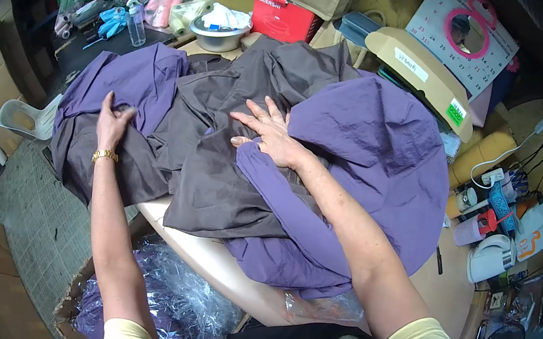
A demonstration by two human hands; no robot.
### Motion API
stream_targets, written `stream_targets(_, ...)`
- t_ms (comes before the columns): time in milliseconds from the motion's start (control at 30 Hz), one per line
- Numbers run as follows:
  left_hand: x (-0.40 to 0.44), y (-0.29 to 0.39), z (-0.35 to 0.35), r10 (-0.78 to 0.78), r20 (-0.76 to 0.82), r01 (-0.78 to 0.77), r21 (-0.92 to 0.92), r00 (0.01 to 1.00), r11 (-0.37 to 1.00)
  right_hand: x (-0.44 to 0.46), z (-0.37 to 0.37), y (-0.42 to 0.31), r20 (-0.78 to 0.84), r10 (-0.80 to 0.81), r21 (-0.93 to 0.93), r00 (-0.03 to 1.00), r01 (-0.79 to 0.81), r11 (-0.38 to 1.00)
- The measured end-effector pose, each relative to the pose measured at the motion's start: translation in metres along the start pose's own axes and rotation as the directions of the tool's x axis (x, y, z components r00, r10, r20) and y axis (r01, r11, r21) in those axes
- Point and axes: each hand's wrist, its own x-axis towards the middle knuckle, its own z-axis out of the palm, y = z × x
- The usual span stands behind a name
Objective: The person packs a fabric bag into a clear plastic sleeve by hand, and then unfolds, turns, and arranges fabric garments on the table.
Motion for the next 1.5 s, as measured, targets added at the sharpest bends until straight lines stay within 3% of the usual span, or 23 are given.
stream_targets(33,-0.007,0.004,0.001,0.114,0.062,-0.117,0.046,0.991,0.992,0.000,0.000,0.000,0.000,-0.005,0.009,1.000,0.005,1.000)
stream_targets(100,-0.008,0.012,-0.001,0.072,0.095,-0.085,0.147,0.993,0.985,0.001,0.000,0.000,-0.001,-0.006,0.007,1.000,0.006,1.000)
stream_targets(167,-0.008,0.017,-0.001,-0.073,0.130,0.069,0.032,0.989,0.997,0.000,0.000,-0.001,-0.008,-0.002,0.006,1.000,0.002,1.000)
stream_targets(367,0.006,0.041,-0.011,0.025,0.056,-0.024,-0.023,0.998,0.999,0.000,0.000,0.000,-0.006,-0.020,0.046,1.000,0.020,0.999)
stream_targets(433,0.007,0.055,-0.019,-0.010,0.095,-0.011,0.215,0.995,0.977,-0.002,0.000,0.001,-0.001,-0.013,0.042,1.000,0.013,0.999)
stream_targets(500,0.009,0.069,-0.025,-0.016,0.094,-0.010,0.265,0.995,0.964,-0.001,0.001,0.001,0.000,-0.015,0.048,1.000,0.015,0.999)
stream_targets(567,0.017,0.057,-0.020,0.244,-0.011,-0.224,0.357,0.970,0.907,0.000,0.004,0.004,-0.015,-0.022,0.033,1.000,0.023,0.999)
stream_targets(600,0.023,0.052,-0.016,0.235,-0.002,-0.217,0.369,0.972,0.904,0.002,0.006,0.005,-0.028,-0.033,0.017,0.999,0.034,0.999)
stream_targets(633,0.024,0.049,-0.014,0.357,-0.106,-0.318,0.275,0.928,0.907,0.001,0.004,0.003,-0.037,-0.040,-0.003,0.999,0.040,0.999)
stream_targets(667,0.028,0.048,-0.010,0.359,-0.184,-0.329,0.175,0.915,0.928,0.002,0.004,0.002,-0.043,-0.035,-0.022,0.998,0.034,0.999)
stream_targets(700,0.031,0.048,-0.015,0.186,-0.034,-0.184,0.059,0.982,0.981,0.003,0.004,0.002,-0.050,-0.033,-0.041,0.998,0.031,0.999)
stream_targets(733,0.041,0.021,-0.002,0.355,-0.096,-0.355,0.023,0.930,0.935,0.004,0.006,0.003,-0.057,-0.046,-0.054,0.997,0.043,0.998)
stream_targets(767,0.033,0.037,-0.013,0.221,0.114,-0.239,0.184,0.969,0.953,0.004,0.007,0.005,-0.065,-0.056,-0.068,0.996,0.051,0.996)
stream_targets(833,0.032,0.034,0.001,-0.013,0.317,-0.124,0.408,0.948,0.905,0.003,0.006,0.002,-0.069,-0.052,-0.080,0.996,0.046,0.996)
stream_targets(867,0.011,0.073,-0.011,-0.179,0.360,0.013,0.419,0.916,0.908,0.002,0.007,0.002,-0.073,-0.059,-0.078,0.996,0.053,0.996)
stream_targets(933,-0.002,0.082,-0.009,-0.264,0.498,0.033,0.424,0.826,0.905,0.002,0.007,0.003,-0.076,-0.074,-0.079,0.994,0.068,0.995)
stream_targets(967,-0.005,0.077,-0.003,-0.246,0.528,-0.058,0.494,0.813,0.868,0.001,0.007,0.003,-0.075,-0.080,-0.083,0.994,0.074,0.994)
stream_targets(1033,-0.011,0.068,0.008,-0.173,0.509,-0.163,0.549,0.843,0.820,0.002,0.008,0.004,-0.074,-0.077,-0.078,0.994,0.071,0.994)
stream_targets(1167,-0.034,0.096,0.002,-0.146,0.324,-0.012,0.439,0.935,0.898,0.003,0.006,0.001,-0.050,-0.059,-0.064,0.997,0.056,0.996)
stream_targets(1233,-0.038,0.102,0.009,-0.002,0.105,-0.046,0.448,0.994,0.893,0.002,0.005,0.000,-0.057,-0.050,-0.030,0.997,0.049,0.998)
stream_targets(1300,-0.041,0.104,0.013,-0.014,0.120,-0.036,0.403,0.993,0.914,0.001,0.003,-0.001,-0.051,-0.041,-0.036,0.998,0.039,0.999)
stream_targets(1367,-0.038,0.094,0.023,-0.123,0.246,-0.029,0.535,0.961,0.845,0.001,0.004,-0.001,-0.041,-0.035,-0.041,0.999,0.033,0.999)
stream_targets(1500,-0.026,0.065,0.040,-0.039,0.089,0.006,0.341,0.995,0.940,0.001,0.005,0.001,-0.048,-0.039,-0.035,0.998,0.037,0.999)
